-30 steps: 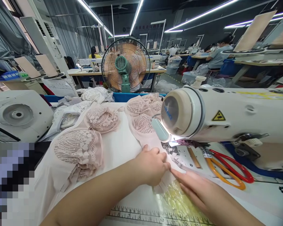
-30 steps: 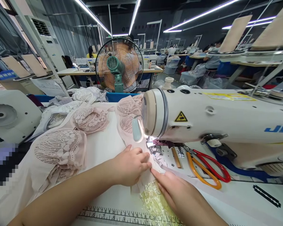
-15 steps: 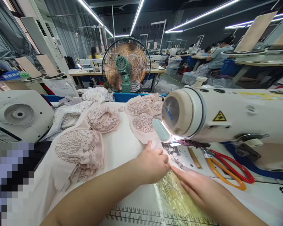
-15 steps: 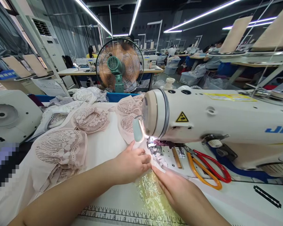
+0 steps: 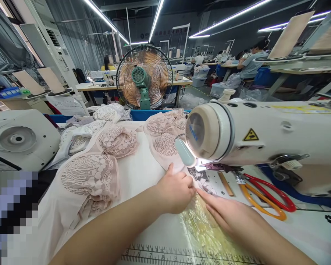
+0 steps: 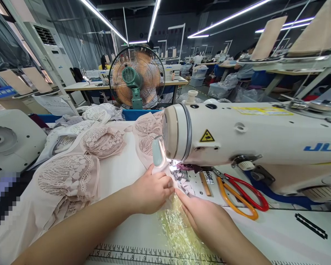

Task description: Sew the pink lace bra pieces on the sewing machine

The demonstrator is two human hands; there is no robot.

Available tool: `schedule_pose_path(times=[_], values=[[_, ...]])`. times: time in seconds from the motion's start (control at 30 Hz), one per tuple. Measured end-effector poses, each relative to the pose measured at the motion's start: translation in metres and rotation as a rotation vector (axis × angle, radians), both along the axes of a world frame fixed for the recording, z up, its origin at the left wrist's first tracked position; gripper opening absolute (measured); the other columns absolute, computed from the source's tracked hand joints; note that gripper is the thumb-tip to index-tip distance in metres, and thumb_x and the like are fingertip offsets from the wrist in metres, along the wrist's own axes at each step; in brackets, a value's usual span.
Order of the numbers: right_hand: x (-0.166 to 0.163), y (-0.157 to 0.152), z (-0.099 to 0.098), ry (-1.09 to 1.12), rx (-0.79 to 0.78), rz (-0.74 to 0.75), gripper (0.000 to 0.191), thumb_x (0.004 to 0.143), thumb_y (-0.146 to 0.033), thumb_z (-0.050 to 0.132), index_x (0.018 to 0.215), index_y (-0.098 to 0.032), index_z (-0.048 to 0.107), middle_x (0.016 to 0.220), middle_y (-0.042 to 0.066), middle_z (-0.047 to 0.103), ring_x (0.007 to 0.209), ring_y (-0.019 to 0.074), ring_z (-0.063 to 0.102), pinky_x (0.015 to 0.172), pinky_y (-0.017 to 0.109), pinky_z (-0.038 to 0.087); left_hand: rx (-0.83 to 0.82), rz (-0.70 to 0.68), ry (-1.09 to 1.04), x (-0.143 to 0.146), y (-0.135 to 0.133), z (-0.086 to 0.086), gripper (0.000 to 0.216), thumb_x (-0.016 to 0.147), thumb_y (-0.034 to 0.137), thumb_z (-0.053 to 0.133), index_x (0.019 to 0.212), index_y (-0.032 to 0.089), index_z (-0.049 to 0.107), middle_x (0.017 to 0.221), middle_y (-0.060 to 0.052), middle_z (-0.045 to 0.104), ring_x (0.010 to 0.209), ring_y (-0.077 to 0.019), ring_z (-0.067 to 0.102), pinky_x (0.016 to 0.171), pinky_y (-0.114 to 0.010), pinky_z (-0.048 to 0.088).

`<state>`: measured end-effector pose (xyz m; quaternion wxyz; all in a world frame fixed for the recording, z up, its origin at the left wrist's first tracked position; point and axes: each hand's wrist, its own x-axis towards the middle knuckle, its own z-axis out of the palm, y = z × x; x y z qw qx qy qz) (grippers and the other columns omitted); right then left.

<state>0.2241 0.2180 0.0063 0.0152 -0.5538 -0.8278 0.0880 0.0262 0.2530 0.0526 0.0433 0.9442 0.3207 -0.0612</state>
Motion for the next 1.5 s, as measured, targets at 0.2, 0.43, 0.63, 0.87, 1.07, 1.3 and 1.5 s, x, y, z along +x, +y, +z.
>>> schedule_pose_path(times=[0.2,0.43,0.63,0.87,1.07,1.3,1.5], values=[[-0.014,0.007,0.018,-0.163,-0.179,-0.068,0.051,0.091,-0.021,0.025,0.141,-0.026,0.036,0.098,0.007,0.072,0.083,0.0261,0.067,0.061,0.033,0.047,0.086,-0.031,-0.032,-0.003,0.005,-0.008,0.034,0.09,0.014,0.035,0.115,0.015,0.059,0.114,-0.01,0.059,0.111,-0.0257,0.046,0.102,-0.069,0.02],[-0.028,0.012,0.021,-0.242,-0.161,-0.11,0.053,0.09,-0.017,0.032,0.142,-0.02,0.033,0.068,0.006,0.069,0.059,0.0242,0.063,0.044,0.03,0.021,0.219,-0.039,-0.043,-0.004,0.013,-0.018,0.034,0.094,0.017,0.032,0.115,0.014,0.058,0.119,-0.01,0.059,0.112,-0.0261,0.046,0.099,-0.072,0.022],[-0.025,0.008,0.009,-0.22,-0.119,-0.109,0.055,0.087,-0.016,0.034,0.141,-0.021,0.035,0.068,0.004,0.069,0.058,0.0229,0.063,0.042,0.029,0.022,0.262,0.005,-0.039,-0.004,0.018,-0.019,0.034,0.094,0.017,0.032,0.115,0.015,0.058,0.12,-0.009,0.059,0.112,-0.0274,0.046,0.098,-0.071,0.025],[-0.009,-0.01,-0.026,0.012,0.171,-0.034,0.048,0.091,-0.027,0.025,0.126,-0.017,0.056,0.066,0.002,0.062,0.056,0.019,0.061,0.044,0.029,0.042,0.306,0.09,-0.021,-0.009,0.024,-0.023,0.032,0.093,0.016,0.037,0.117,0.017,0.057,0.116,-0.01,0.061,0.117,-0.029,0.044,0.1,-0.07,0.021],[-0.007,-0.012,-0.037,0.065,0.288,-0.063,0.043,0.094,-0.03,0.026,0.123,-0.022,0.057,0.077,0.001,0.067,0.064,0.019,0.064,0.044,0.029,0.044,0.338,0.217,0.007,-0.01,0.034,-0.034,0.031,0.092,0.025,0.043,0.119,0.025,0.057,0.132,-0.011,0.052,0.13,-0.0325,0.033,0.102,-0.07,0.016],[-0.005,-0.008,-0.029,0.107,0.129,-0.006,0.043,0.094,-0.026,0.027,0.126,-0.02,0.054,0.075,0.002,0.067,0.066,0.019,0.064,0.049,0.029,0.044,0.207,0.802,-0.062,-0.011,0.035,-0.026,0.056,0.086,0.024,0.047,0.14,0.024,0.032,0.142,-0.016,0.038,0.126,-0.0333,0.039,0.099,-0.052,0.035],[-0.012,-0.006,-0.01,0.18,0.115,0.012,0.036,0.085,-0.014,0.038,0.114,-0.02,0.06,0.08,0.005,0.069,0.071,0.0222,0.065,0.053,0.03,0.038,0.108,0.924,0.022,-0.016,0.052,-0.012,0.041,0.089,0.032,0.044,0.126,0.016,0.048,0.113,-0.016,0.058,0.104,-0.028,0.056,0.085,-0.038,0.045]])
